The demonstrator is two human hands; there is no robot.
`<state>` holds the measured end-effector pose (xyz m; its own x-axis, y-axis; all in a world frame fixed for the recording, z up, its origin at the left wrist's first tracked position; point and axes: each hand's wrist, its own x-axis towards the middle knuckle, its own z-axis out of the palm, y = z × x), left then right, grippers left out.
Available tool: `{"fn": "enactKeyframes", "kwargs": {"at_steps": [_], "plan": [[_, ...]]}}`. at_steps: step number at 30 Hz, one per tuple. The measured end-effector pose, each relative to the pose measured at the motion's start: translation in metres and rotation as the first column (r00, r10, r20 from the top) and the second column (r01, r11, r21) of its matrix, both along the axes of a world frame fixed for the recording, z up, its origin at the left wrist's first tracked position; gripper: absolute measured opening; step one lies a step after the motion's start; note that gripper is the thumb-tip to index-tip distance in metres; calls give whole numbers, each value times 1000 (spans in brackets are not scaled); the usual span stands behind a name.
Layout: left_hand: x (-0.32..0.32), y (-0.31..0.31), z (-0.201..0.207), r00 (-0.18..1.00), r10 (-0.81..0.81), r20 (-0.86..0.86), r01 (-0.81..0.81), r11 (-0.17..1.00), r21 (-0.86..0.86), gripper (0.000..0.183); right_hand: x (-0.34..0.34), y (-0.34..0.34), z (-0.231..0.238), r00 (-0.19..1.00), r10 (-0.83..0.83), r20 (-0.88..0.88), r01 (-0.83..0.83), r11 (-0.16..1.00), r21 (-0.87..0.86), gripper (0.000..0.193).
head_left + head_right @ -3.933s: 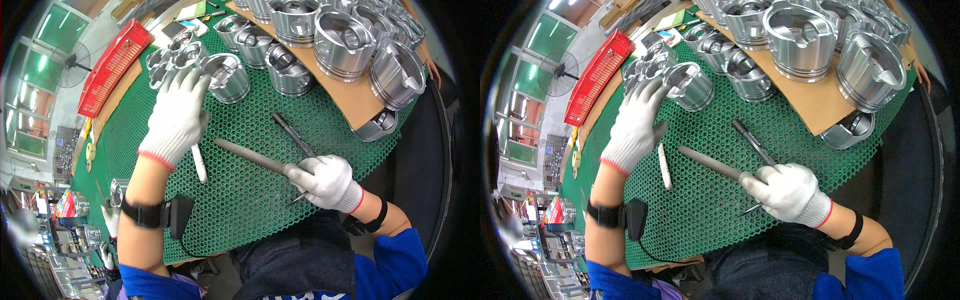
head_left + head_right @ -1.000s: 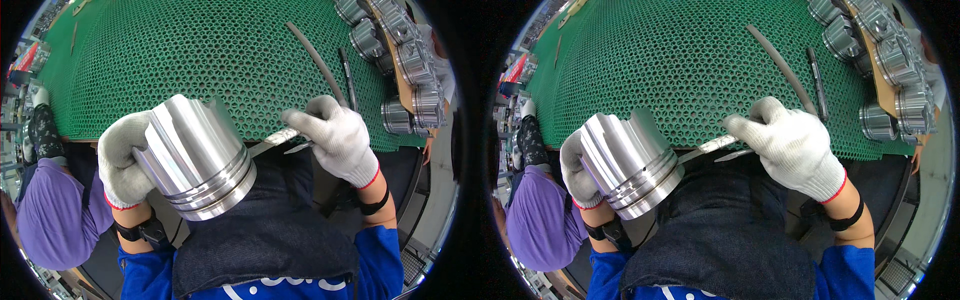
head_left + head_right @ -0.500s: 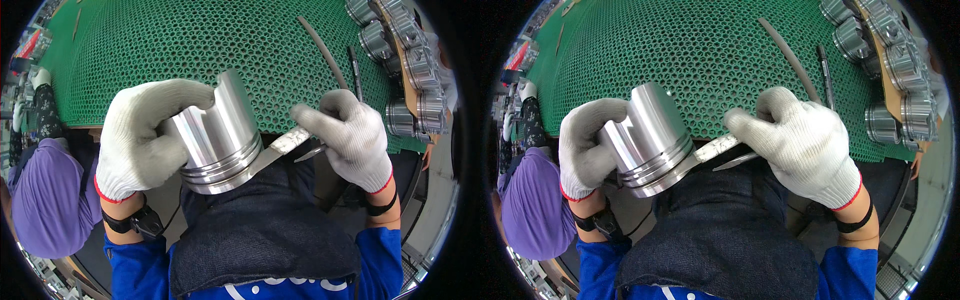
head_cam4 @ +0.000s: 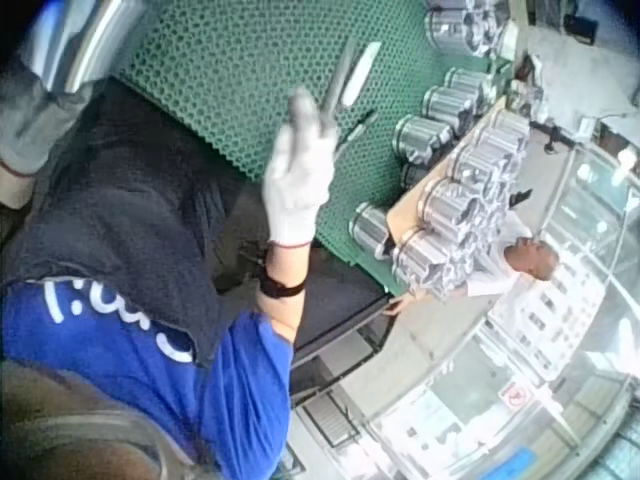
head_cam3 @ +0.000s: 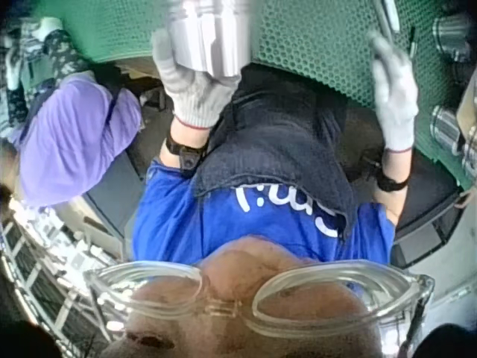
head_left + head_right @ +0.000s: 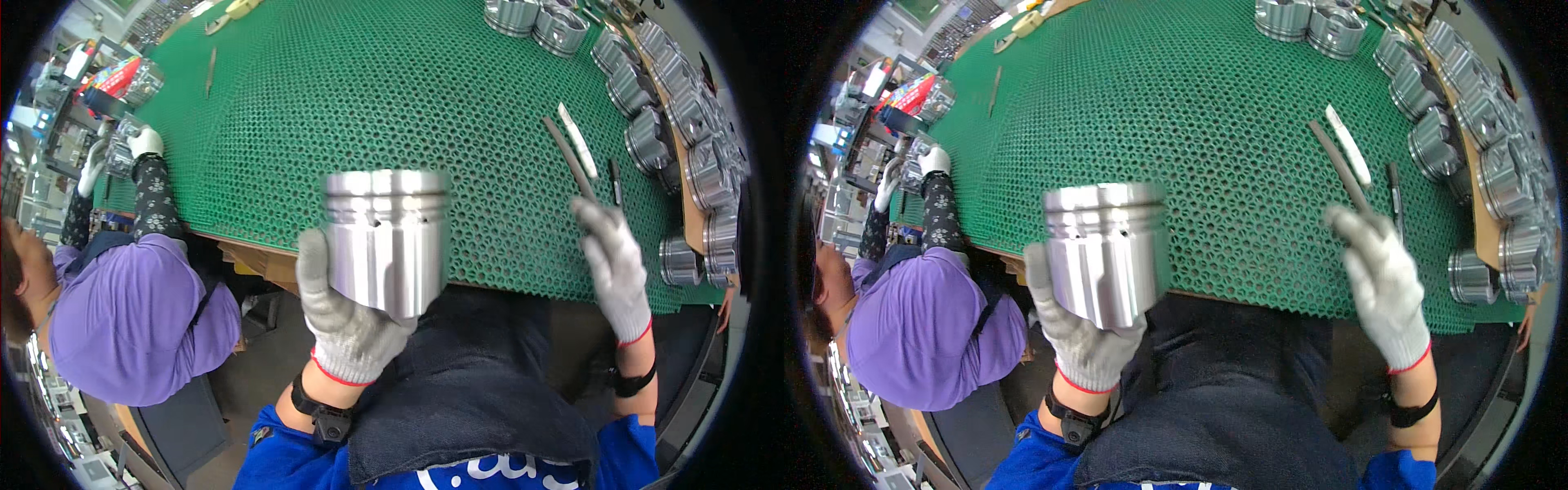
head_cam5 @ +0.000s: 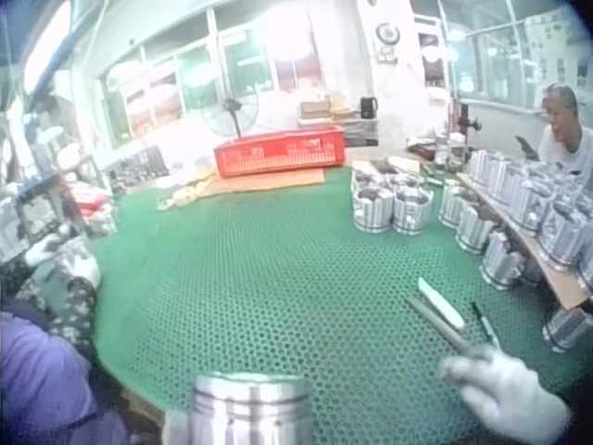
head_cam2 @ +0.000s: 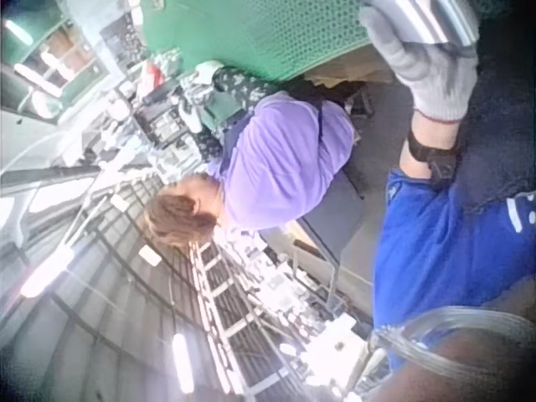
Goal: Deburring and smoothing the edges of metal engine pistons using a hand file and a scraping tool.
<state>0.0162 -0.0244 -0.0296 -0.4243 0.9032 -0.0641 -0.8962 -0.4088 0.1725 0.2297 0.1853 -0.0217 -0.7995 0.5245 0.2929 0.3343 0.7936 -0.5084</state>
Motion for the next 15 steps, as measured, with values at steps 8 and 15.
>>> {"fn": "enactKeyframes", "kwargs": {"at_steps": [8, 15], "plan": [[7, 2, 0, 997, 32, -69, -40, 992, -123, 81, -3, -34, -4, 969, 108, 221, -70, 983, -169, 40], [-26, 31, 39, -800, -529, -282, -521, 847, -108, 46, -15, -29, 3, 987, 157, 44, -88, 739, -668, 40]]}}
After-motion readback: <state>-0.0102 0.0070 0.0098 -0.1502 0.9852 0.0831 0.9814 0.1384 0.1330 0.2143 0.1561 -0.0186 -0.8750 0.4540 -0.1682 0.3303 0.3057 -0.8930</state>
